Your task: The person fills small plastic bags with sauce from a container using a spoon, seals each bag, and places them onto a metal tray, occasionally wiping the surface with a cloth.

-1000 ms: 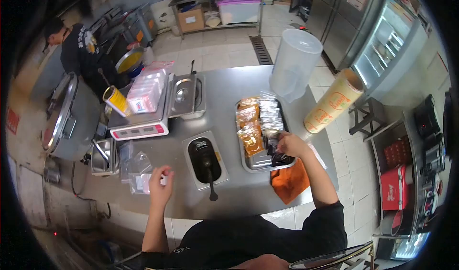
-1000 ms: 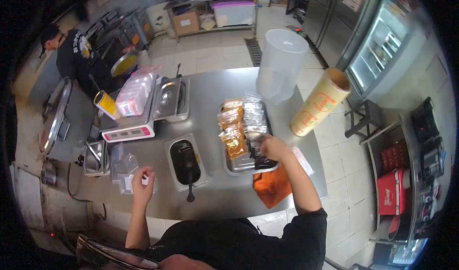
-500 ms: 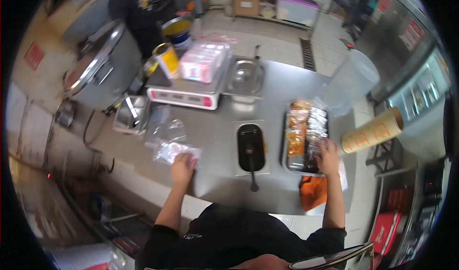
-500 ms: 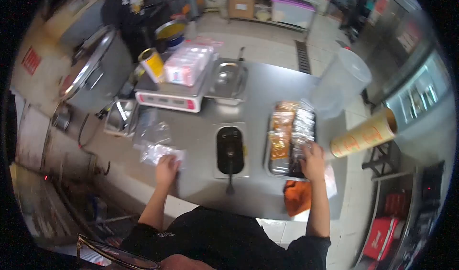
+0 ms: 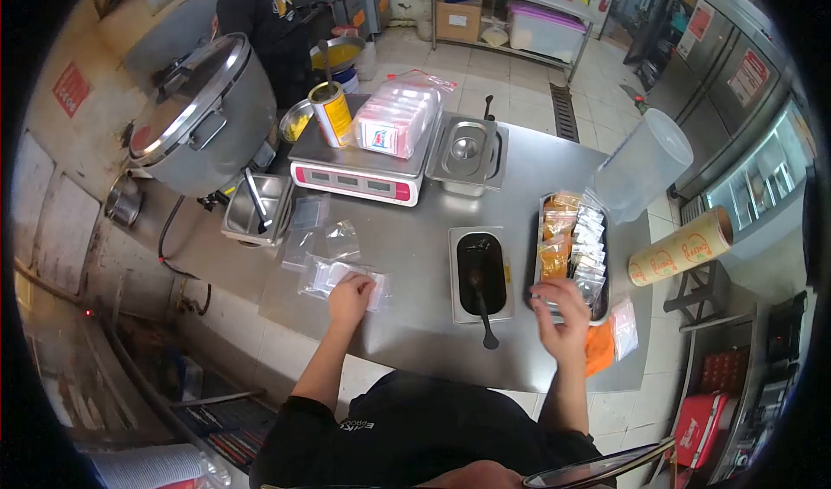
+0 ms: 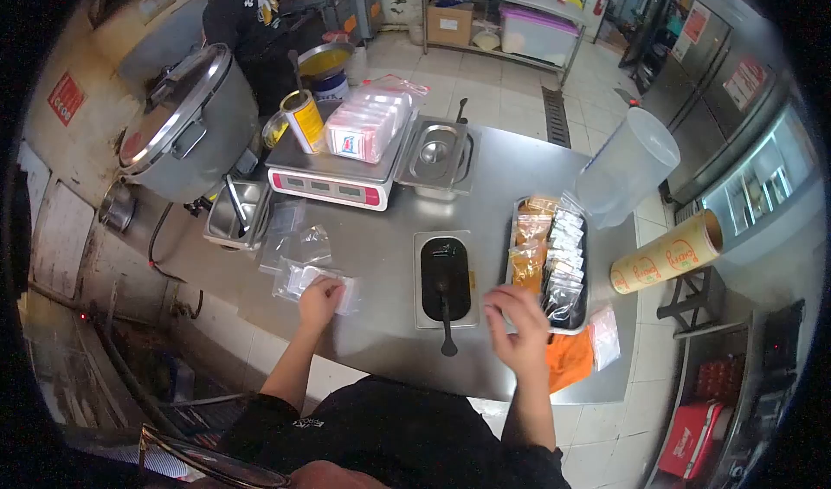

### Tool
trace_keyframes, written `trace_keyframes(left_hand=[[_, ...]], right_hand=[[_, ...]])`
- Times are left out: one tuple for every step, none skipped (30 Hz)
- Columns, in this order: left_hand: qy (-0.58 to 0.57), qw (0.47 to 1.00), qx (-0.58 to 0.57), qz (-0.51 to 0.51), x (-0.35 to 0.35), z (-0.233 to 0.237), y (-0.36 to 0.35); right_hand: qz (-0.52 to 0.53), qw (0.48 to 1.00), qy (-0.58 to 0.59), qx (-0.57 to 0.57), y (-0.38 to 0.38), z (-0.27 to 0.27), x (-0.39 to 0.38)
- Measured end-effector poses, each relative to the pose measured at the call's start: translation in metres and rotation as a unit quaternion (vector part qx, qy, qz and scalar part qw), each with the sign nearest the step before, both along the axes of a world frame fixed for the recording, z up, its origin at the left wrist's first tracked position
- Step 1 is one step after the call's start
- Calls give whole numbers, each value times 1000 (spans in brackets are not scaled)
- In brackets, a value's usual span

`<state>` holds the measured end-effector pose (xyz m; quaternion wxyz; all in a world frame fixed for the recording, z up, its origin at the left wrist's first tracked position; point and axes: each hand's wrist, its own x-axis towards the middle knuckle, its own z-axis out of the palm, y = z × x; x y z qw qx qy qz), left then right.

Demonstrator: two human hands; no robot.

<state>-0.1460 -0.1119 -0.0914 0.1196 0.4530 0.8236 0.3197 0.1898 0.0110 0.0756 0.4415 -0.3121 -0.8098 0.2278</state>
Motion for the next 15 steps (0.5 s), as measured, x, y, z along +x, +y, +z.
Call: trace_keyframes(left_hand=[[0, 1000, 2, -7, 1, -3, 0], [42, 999, -6, 5, 1, -7, 1], [84, 996, -12, 15, 2, -10, 4], [85, 996, -6, 1, 3, -6, 5], [72, 997, 24, 1, 4, -1, 5], [57, 997, 54, -3, 5, 4, 6], [55, 996, 60, -26, 3, 5, 6], [68, 995, 50, -59, -1, 4, 4], [83, 992, 39, -87, -2, 4, 4], [79, 991, 42, -99, -3, 4, 6], [45, 995, -2, -90, -3, 4, 7], [12, 996, -48, -78, -4, 5, 8], [12, 995, -46, -83, -5, 0, 10], [84, 991, 3, -103, -5, -7, 12], [155, 979, 52, -121, -4, -6, 13]], right_hand=[[-7, 1000, 0, 2, -4, -2, -8], [24, 1000, -1, -12, -7, -3, -14], [53, 998, -1, -25, -10, -4, -18], [39, 999, -1, -20, -14, -4, -21], [62, 996, 0, -57, -17, -4, -22], [81, 992, 1, -93, -21, -4, -23], [58, 994, 2, -88, -24, -3, -23], [81, 992, 2, -96, -25, -2, -23], [107, 989, 1, -106, -27, -2, -23], [112, 989, -4, -97, -27, -3, -23], [103, 990, -5, -96, -29, -4, -22], [112, 988, -2, -103, -31, -6, -22], [123, 986, 3, -109, -32, -6, -22], [123, 986, 6, -111, -34, -6, -22], [121, 987, 7, -110, -35, -6, -21]])
